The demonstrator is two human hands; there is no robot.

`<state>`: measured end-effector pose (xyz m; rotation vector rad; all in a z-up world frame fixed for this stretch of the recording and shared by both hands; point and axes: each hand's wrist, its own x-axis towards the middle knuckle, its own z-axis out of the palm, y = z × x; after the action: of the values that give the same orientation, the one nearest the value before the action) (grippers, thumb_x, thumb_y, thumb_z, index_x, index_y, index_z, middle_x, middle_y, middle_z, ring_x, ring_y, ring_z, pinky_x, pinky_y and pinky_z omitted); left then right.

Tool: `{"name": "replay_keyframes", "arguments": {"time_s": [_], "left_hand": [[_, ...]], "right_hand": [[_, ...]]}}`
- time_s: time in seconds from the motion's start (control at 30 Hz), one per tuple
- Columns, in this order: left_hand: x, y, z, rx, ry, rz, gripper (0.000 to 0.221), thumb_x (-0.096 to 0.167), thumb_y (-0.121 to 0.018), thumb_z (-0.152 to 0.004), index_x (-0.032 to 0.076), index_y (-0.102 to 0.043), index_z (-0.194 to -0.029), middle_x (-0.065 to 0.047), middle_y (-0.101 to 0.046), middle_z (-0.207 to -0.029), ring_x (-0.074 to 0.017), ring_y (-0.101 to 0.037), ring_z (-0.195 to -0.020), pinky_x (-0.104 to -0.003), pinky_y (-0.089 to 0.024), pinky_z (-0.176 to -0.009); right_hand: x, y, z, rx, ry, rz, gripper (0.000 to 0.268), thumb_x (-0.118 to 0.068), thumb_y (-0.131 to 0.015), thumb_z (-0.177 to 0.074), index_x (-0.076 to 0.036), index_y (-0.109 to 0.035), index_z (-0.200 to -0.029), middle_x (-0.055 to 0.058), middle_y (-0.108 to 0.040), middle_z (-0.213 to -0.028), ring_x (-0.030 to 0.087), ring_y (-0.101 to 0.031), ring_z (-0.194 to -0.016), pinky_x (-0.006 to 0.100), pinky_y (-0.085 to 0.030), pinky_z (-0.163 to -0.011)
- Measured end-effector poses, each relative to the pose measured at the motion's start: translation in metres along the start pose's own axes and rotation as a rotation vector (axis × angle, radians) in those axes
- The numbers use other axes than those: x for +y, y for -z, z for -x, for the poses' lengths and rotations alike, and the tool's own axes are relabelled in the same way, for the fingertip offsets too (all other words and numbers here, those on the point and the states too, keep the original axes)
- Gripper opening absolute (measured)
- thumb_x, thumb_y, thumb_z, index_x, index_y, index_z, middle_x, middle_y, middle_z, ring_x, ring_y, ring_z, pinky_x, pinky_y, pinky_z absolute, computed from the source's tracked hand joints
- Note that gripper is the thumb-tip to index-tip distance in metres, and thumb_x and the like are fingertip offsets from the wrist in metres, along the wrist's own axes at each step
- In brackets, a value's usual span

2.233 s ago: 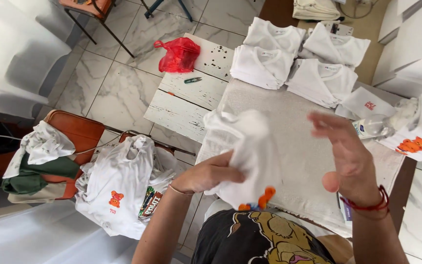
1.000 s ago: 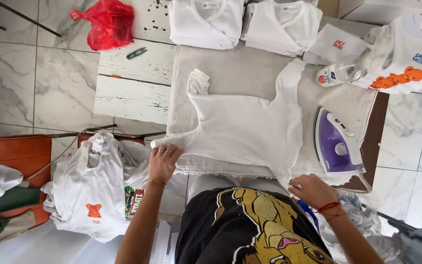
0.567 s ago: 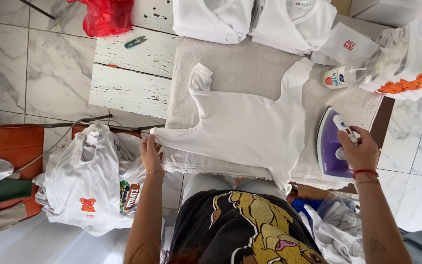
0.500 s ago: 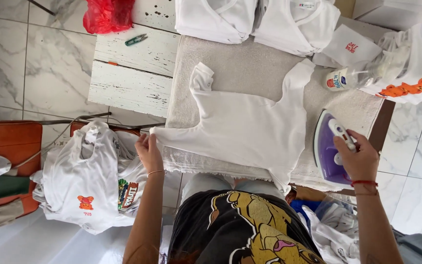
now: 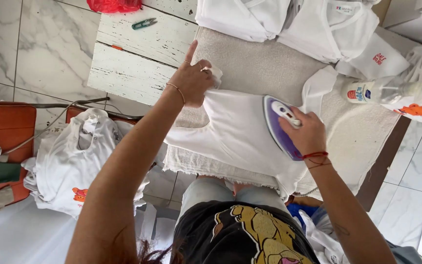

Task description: The person is ironing baby onesies with a steam iron and then folding them neatly to be stacked.

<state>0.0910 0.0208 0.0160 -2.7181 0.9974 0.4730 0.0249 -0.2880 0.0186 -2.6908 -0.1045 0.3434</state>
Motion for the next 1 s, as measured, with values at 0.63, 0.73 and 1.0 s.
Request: {"name": "replay_keyframes", "arguments": {"time_s": [0.63, 0.73, 1.0], "left_hand": [[0.137, -0.115, 0.148, 0.794, 1.273, 1.166, 0.024, 0.028, -0.056, -0.087, 0.009, -0.052, -0.101, -0.01, -0.052, -0.093, -0.0248, -0.057, -0.083, -0.037, -0.046, -0.079], [0.14, -0.117, 0.151, 0.795, 1.291, 1.336, 0.027, 0.029, -0.061, -0.084, 0.006, -0.056, -0.097, -0.013, -0.056, -0.09, -0.0274, -0.059, -0.082, -0.039, -0.046, -0.079], [0.118, -0.111, 0.155, 0.777, 1.158, 0.838, 0.025, 0.025, -0.077, -0.062, 0.017, -0.058, -0.075, -0.002, -0.052, -0.083, -0.0245, -0.052, -0.074, -0.035, -0.043, -0.066]], "right_hand": [[0.024, 0.001, 0.044, -0.035, 0.317, 0.215, 0.025, -0.033, -0.059, -0.078, -0.026, -0.059, -0.103, 0.007, -0.061, -0.099, 0.022, -0.053, -0.076, 0.03, -0.043, -0.063], [0.013, 0.009, 0.039, -0.111, -0.356, -0.028, 0.044, -0.04, -0.068, -0.074, -0.026, -0.058, -0.114, 0.011, -0.06, -0.098, 0.027, -0.055, -0.093, 0.036, -0.047, -0.078], [0.019, 0.005, 0.068, -0.162, 0.925, 0.324, 0.039, -0.039, -0.063, -0.067, -0.024, -0.059, -0.103, -0.001, -0.059, -0.059, 0.013, -0.059, -0.052, 0.025, -0.048, -0.048]]}}
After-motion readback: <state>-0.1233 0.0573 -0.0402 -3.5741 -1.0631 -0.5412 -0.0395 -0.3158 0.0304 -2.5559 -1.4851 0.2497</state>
